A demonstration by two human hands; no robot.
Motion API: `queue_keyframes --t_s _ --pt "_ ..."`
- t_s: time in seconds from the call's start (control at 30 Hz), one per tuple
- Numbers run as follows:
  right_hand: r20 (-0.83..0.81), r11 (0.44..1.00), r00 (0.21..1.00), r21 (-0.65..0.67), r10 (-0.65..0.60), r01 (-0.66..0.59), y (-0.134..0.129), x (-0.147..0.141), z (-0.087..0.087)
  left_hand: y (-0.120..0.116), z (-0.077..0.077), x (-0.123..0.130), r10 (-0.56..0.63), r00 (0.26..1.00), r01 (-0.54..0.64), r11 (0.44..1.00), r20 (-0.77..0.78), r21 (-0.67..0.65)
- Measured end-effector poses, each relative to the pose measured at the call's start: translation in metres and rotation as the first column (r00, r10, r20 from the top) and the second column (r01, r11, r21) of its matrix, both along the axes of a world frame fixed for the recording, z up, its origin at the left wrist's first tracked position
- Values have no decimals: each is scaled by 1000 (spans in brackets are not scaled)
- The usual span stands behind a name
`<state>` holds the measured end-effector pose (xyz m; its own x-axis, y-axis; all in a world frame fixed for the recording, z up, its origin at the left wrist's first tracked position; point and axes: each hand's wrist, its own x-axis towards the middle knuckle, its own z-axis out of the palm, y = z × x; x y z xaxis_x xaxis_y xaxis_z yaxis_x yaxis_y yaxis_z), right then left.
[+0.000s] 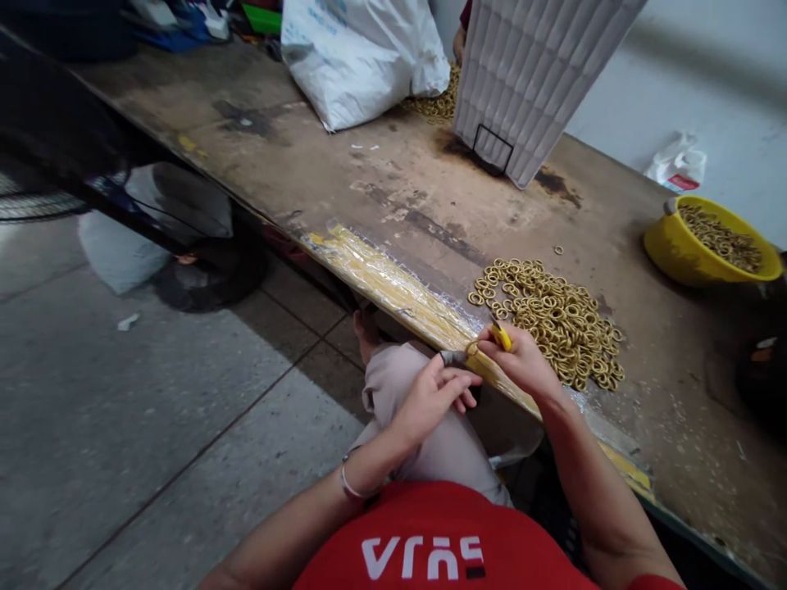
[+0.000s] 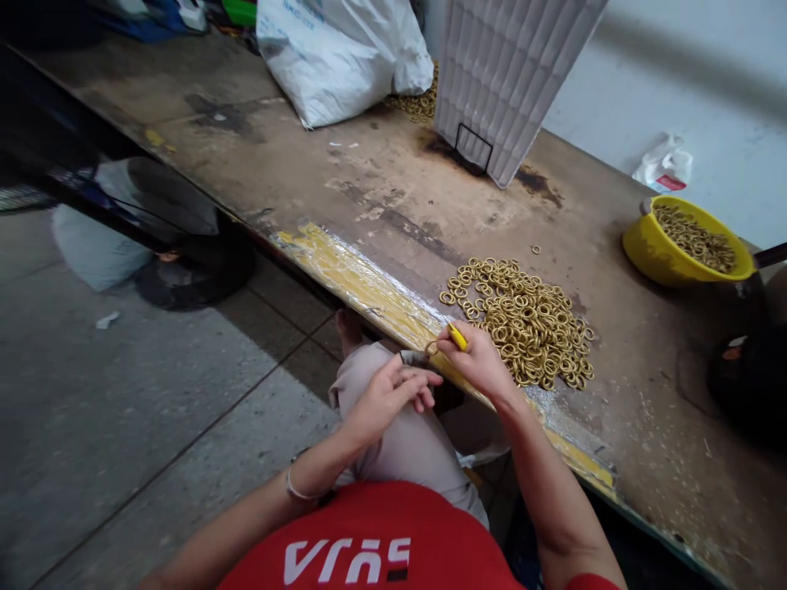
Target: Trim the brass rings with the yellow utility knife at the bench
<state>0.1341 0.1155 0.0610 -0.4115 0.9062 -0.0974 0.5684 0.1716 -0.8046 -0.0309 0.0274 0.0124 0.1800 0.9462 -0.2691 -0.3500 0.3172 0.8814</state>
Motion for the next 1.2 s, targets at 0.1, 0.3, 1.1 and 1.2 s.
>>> queue_keyframes --t_s 0.1,0.3,1.1,1.2 --pt "-288 969 955 -245 -67 -6 -17 -9 -1 3 10 -4 95 977 -86 995 193 -56" --pt "-430 920 893 -388 -132 -51 -44 -21 -10 -6 25 -11 88 943 -55 993 321 -108" --pt "803 950 548 309 -234 -48 8 -2 8 -23 39 -22 -40 869 302 832 -493 466" --pt "786 934 586 332 -198 -129 38 -15 3 -19 12 -4 -63 713 464 789 -698 403"
